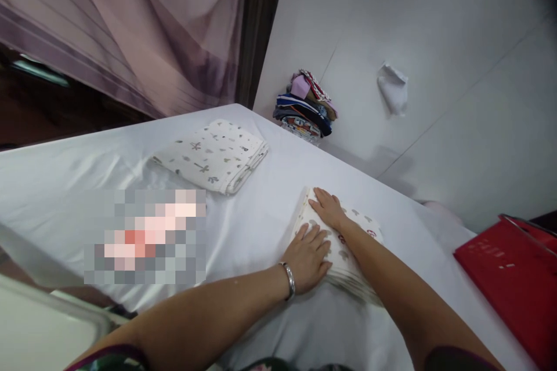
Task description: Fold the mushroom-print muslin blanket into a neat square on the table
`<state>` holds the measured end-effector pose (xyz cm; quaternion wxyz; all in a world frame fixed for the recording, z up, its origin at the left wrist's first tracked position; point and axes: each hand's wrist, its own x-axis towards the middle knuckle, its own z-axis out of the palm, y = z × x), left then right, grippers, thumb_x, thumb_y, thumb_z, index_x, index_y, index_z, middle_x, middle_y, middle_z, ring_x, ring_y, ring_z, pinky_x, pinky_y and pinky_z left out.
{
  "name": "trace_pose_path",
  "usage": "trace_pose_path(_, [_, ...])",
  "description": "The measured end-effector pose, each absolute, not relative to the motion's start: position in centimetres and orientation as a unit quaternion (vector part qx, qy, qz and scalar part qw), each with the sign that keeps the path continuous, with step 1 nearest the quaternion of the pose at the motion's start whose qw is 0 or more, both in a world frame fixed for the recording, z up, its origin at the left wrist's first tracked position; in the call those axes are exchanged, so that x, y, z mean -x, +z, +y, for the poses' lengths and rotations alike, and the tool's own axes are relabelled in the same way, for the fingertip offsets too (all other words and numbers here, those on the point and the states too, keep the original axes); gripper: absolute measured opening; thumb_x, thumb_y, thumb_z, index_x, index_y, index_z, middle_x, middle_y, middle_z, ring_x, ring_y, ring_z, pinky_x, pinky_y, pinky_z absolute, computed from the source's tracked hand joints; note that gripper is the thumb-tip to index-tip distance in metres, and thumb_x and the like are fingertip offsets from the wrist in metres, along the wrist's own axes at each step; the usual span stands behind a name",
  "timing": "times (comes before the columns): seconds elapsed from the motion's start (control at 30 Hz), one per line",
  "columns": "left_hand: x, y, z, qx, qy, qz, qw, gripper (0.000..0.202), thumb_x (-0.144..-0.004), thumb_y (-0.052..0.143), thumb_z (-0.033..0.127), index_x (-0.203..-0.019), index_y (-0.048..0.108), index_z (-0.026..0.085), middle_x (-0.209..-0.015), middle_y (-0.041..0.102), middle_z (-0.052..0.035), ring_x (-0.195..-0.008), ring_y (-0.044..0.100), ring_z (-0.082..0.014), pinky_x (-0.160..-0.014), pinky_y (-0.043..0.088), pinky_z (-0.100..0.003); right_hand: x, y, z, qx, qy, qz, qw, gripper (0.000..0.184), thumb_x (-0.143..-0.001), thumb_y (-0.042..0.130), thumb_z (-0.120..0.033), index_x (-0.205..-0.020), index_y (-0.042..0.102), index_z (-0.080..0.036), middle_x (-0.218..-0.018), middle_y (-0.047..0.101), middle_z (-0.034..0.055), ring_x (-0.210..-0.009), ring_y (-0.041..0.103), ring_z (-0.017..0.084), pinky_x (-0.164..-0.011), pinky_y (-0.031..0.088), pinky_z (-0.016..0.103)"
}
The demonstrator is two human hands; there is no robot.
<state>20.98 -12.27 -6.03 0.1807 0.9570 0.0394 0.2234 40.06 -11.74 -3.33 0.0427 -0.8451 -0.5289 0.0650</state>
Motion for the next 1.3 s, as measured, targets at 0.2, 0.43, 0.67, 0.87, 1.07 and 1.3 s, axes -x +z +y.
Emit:
trace_pose_path(0.2, [-20.9, -5.8, -12.1, -0.958, 0.22, 0.042, 0.178, 0.042, -0.089, 0.039, 0.041, -0.123, 0.048, 0.02, -0.134, 0.046, -0.006, -0.13, 0.031, -0.024, -0.11, 0.017, -0.046, -38.4, -2.4, -14.3, 0.86, 0.078, -0.5, 0.058, 0.065, -0.089, 0.026, -0.055, -0.143, 0.023, -0.018, -0.15, 0.014, 0.0085, -0.139, 0.007, 0.022, -0.109, 0.004, 0.047])
trace_pose_path(0.43, [-21.1, -5.5, -12.0, -0.962, 0.213, 0.043, 0.165, 0.04, -0.088, 0.04, 0.038, -0.123, 0.05, 0.02, -0.13, 0.051, -0.0052, -0.128, 0.035, -0.0227, -0.11, 0.02, -0.046, -37.5, -3.5, -16.9, 0.831, 0.08, -0.543, 0.09, 0.06, -0.091, 0.028, -0.051, -0.142, 0.026, -0.02, -0.15, 0.017, 0.0072, -0.139, 0.008, 0.021, -0.109, 0.003, 0.048])
trace_pose_path(0.67, [-21.2, -5.3, -11.6, -0.961, 0.229, 0.038, 0.148, 0.036, -0.088, 0.042, 0.035, -0.119, 0.054, 0.021, -0.131, 0.051, -0.0043, -0.126, 0.038, -0.0236, -0.108, 0.024, -0.046, -39.0, -1.6, -21.4, 0.837, 0.051, -0.526, 0.141, 0.06, -0.088, 0.038, -0.05, -0.141, 0.029, -0.022, -0.15, 0.018, 0.008, -0.139, 0.007, 0.022, -0.109, 0.001, 0.047])
trace_pose_path(0.87, [-21.2, -5.5, -11.1, -0.961, 0.225, 0.014, 0.161, 0.037, -0.088, 0.042, 0.037, -0.119, 0.054, 0.022, -0.132, 0.051, -0.0037, -0.126, 0.038, -0.0246, -0.106, 0.027, -0.048, -43.6, -3.0, -28.6, 0.903, 0.064, -0.297, 0.304, 0.068, -0.08, 0.053, -0.046, -0.139, 0.034, -0.017, -0.147, 0.027, 0.0106, -0.136, 0.021, 0.024, -0.11, 0.017, 0.041])
trace_pose_path(1.07, [-21.7, -4.9, -8.7, -0.919, 0.283, 0.078, 0.263, 0.034, -0.087, 0.041, 0.038, -0.107, 0.062, 0.021, -0.12, 0.06, -0.004, -0.118, 0.048, -0.0198, -0.104, 0.035, -0.039, -45.5, -3.6, -29.9, 0.796, 0.221, -0.11, 0.553, 0.078, -0.076, 0.061, -0.04, -0.142, 0.025, -0.016, -0.14, 0.039, 0.0117, -0.118, 0.048, 0.021, -0.091, 0.044, 0.027])
trace_pose_path(1.3, [-25.6, -3.1, -3.8, -0.869, 0.107, 0.335, 0.348, 0.06, -0.078, 0.049, 0.048, -0.128, 0.046, 0.015, -0.123, 0.057, -0.0116, -0.108, 0.056, -0.0253, -0.091, 0.044, -0.035, -47.0, -2.3, -29.0, 0.769, 0.294, -0.041, 0.566, 0.084, -0.076, 0.064, -0.041, -0.143, 0.019, -0.018, -0.126, 0.053, 0.0132, -0.086, 0.061, 0.017, -0.068, 0.05, 0.025])
